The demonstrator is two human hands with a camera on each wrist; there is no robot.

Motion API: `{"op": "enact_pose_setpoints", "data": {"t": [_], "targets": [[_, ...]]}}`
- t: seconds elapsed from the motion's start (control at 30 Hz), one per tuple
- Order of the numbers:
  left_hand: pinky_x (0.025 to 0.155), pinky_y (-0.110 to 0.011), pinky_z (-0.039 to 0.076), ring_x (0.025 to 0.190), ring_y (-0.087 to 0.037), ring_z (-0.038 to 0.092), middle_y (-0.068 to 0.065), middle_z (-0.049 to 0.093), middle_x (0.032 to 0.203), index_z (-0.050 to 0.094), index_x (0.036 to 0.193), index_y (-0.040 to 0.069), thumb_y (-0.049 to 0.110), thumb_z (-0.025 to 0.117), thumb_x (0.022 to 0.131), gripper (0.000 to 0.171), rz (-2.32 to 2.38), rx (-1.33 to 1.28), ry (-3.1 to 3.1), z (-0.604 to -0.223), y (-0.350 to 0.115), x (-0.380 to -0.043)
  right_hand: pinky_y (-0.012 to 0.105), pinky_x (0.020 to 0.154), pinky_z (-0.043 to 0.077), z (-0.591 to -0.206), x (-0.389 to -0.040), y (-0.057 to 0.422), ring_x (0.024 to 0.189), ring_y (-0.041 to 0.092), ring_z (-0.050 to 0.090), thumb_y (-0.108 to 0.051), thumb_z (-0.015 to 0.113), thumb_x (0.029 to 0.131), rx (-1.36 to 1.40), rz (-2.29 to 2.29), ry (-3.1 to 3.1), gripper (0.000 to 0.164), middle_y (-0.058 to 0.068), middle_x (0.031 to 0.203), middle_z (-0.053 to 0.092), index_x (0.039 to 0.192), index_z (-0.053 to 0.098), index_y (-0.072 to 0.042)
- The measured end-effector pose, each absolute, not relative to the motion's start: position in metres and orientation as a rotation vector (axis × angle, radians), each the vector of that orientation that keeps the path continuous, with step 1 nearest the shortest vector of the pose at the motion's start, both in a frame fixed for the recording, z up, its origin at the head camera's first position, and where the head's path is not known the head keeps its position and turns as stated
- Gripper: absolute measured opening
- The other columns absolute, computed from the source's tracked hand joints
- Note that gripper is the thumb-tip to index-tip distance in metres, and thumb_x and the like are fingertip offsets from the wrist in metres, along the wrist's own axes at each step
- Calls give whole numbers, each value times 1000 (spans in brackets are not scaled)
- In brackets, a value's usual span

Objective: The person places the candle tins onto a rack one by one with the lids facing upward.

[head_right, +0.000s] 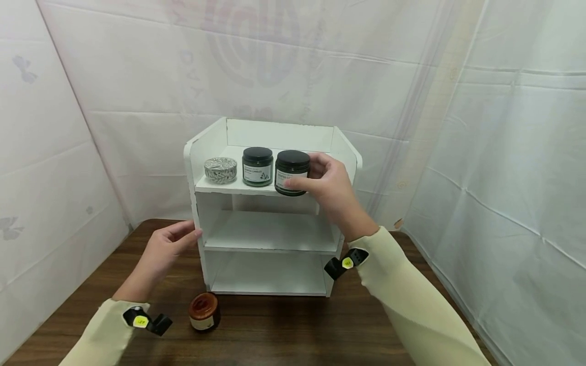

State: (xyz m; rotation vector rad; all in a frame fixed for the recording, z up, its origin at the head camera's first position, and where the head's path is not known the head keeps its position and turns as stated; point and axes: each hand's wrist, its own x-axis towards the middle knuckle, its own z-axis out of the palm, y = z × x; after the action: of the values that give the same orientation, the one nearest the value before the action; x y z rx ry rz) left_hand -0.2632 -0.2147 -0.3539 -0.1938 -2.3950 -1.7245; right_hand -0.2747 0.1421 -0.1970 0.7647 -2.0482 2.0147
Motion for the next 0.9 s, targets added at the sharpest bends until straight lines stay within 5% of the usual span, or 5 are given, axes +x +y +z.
{"op": "enact_pose_setpoints", "data": {"t": [0.2, 0.9], "targets": [[90, -13, 48, 128, -18, 57, -11, 60, 147, 58, 146, 12, 47, 70, 96, 62, -1722, -192, -2394, -354, -215, -264, 26, 84, 60, -190, -280, 140, 93, 12, 70, 10, 76, 78, 724, 2062, -2083, 48, 1, 109, 74, 122, 60, -3], [89, -12, 48, 133, -26, 54, -13, 58, 149, 56, 147, 10, 46, 69, 97, 63, -1729, -202, -2387, -355, -215, -264, 19, 82, 54, -178, -303, 140, 93, 11, 64, 15, 72, 77, 569, 2126, -2198, 48, -1, 102, 71, 118, 57, -4]]}}
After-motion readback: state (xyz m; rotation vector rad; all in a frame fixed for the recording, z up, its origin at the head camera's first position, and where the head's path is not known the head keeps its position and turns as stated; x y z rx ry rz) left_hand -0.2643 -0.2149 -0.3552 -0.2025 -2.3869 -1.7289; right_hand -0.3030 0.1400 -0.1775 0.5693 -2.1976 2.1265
